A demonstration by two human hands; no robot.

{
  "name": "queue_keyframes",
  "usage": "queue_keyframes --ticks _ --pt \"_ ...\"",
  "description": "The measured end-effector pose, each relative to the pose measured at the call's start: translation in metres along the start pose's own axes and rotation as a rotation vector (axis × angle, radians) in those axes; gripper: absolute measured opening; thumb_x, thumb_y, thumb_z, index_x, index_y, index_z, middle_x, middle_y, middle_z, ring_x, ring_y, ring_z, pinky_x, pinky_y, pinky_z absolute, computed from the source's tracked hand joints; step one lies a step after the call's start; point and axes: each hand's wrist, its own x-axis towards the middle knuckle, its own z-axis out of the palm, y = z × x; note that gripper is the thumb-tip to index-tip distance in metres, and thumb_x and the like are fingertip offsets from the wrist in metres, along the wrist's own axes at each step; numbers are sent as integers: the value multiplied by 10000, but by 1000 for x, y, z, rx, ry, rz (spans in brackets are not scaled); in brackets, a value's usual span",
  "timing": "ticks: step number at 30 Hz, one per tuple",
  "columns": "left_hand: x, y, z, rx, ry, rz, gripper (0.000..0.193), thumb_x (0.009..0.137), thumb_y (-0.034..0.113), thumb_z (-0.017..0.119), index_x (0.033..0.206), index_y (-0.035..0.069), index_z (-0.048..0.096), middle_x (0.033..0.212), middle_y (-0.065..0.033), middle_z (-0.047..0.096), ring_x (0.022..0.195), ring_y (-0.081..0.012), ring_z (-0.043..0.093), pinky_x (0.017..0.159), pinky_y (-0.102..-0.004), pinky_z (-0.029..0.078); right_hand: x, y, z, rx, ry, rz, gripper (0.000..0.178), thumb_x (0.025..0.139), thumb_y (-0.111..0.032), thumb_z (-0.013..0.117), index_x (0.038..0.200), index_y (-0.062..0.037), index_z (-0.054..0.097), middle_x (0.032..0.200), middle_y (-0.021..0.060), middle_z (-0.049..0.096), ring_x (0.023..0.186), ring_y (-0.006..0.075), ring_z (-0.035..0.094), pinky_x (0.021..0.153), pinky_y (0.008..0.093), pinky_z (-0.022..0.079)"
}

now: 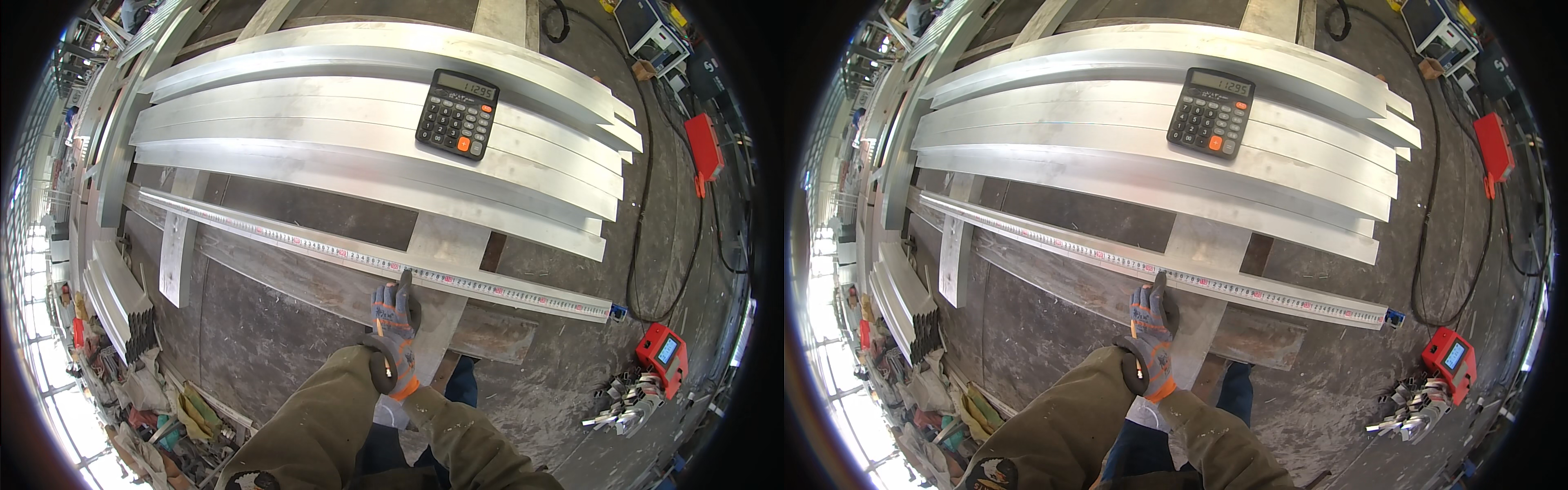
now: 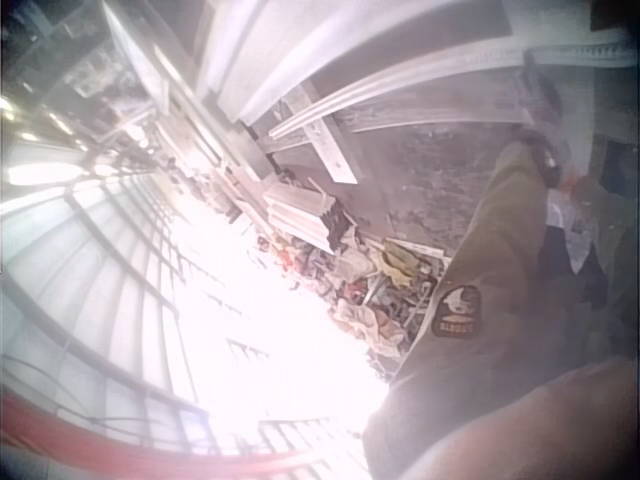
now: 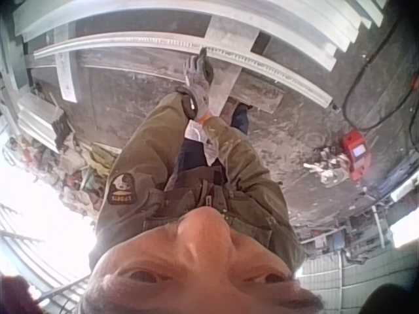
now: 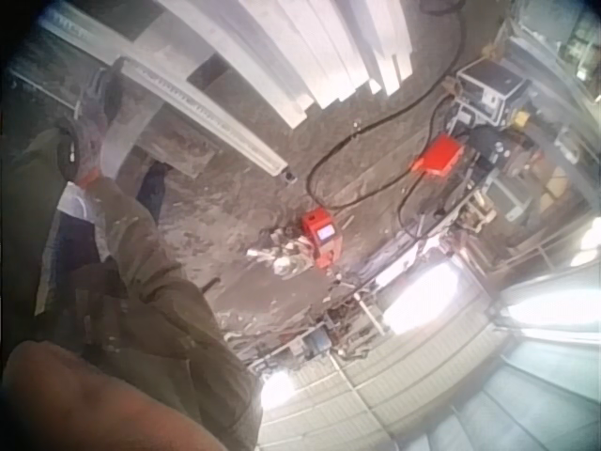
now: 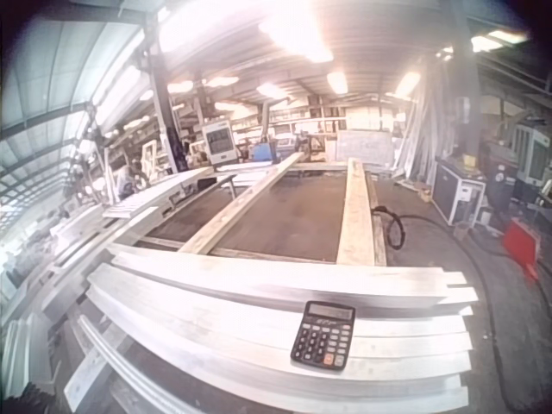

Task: The person measures and marks multiple metal bars using a folding ruler and a pencil. They repeatedly align the ruler, mark specific points, and use a calculator to record or verify measurements. The process is repeated across several bars on a workbench.

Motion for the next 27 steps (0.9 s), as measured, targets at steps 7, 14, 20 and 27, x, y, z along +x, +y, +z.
queue_keyframes --ticks 7,14,20,27 --pt "3 3 -6 -66 -69 -26 457 793 133 647 1227 1 597 1148 -229 593 1019 -434 574 844 -546 458 0 5 1 -5 -11 -34 344 979 -286 634 1227 -60 711 1174 167 710 1117 361 666 983 453 518" --pt "1 0 -1 5 -27 -5 593 806 113 653 1382 -8 581 1125 -188 631 983 -390 621 826 -516 469 1 1 -1 22 5 -14 337 936 -232 634 1208 -59 732 1137 173 722 1110 372 675 992 462 519" --pt "-1 -1 -1 13 -48 -12 616 786 121 670 1379 -14 575 1123 -199 627 990 -401 622 837 -524 469 0 2 -1 1 -2 -27 333 932 -222 637 1208 -61 727 1124 168 721 1083 379 676 959 471 524" --pt "-3 -3 4 43 -29 -9 495 823 123 639 1299 -5 600 1126 -211 621 989 -409 627 817 -511 478 -1 7 -1 -3 -29 -51 342 992 -273 635 1236 -41 697 1186 182 690 1124 375 653 1007 454 506"
